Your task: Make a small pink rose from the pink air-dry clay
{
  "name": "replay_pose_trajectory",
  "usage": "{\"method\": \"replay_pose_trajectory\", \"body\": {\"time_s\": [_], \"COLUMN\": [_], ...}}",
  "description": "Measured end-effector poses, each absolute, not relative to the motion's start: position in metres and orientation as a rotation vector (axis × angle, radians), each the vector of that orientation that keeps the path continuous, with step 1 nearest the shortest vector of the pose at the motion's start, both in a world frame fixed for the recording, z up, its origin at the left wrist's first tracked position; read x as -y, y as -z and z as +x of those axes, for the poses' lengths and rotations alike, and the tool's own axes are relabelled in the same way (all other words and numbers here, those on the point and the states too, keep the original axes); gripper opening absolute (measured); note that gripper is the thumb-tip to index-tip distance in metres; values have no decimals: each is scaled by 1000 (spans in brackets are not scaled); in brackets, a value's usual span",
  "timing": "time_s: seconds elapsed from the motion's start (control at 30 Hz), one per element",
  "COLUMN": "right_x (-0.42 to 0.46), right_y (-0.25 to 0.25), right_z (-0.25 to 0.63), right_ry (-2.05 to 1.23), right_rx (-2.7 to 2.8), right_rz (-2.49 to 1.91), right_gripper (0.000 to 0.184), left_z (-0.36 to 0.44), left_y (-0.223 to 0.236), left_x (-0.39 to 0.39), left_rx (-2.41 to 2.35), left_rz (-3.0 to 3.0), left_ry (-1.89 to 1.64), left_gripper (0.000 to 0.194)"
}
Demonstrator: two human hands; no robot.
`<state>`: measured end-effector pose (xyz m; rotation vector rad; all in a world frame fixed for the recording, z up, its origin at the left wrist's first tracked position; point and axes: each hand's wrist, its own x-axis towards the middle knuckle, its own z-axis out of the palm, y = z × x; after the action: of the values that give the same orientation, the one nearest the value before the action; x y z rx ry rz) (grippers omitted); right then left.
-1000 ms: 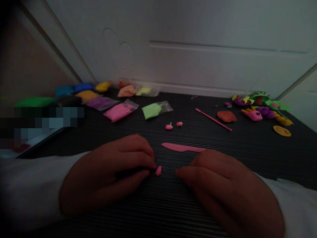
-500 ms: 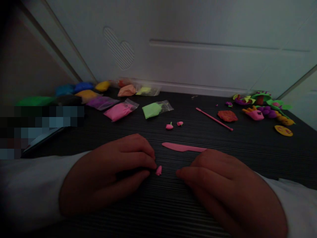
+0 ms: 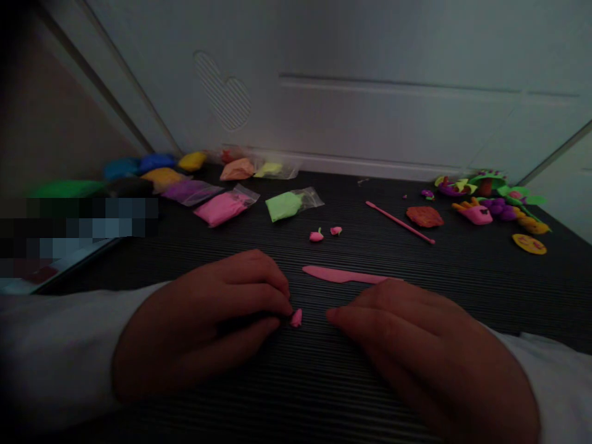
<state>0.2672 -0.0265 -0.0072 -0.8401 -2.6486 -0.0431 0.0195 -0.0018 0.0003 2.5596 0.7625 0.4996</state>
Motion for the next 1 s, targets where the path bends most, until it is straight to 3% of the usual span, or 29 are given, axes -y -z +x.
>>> {"method": "replay_pose_trajectory", "body": {"time_s": [0.6, 0.8, 1.0], "right_x": [35, 25, 33], "right_y": [10, 8, 6], "right_z": [267, 270, 268], "right_ry": [87, 153, 116], "right_rx": [2558, 2641, 2599], "right_rz": [-1021, -815, -987], "right_gripper": [27, 30, 26], "left_z": [19, 19, 20], "left_y": [0, 0, 0], "left_x": [2, 1, 1], "left_rx": [-754, -759, -751], "left_rz": [2556, 2563, 2561], "left_ry": [-514, -507, -515], "left_gripper": [20, 20, 20]}}
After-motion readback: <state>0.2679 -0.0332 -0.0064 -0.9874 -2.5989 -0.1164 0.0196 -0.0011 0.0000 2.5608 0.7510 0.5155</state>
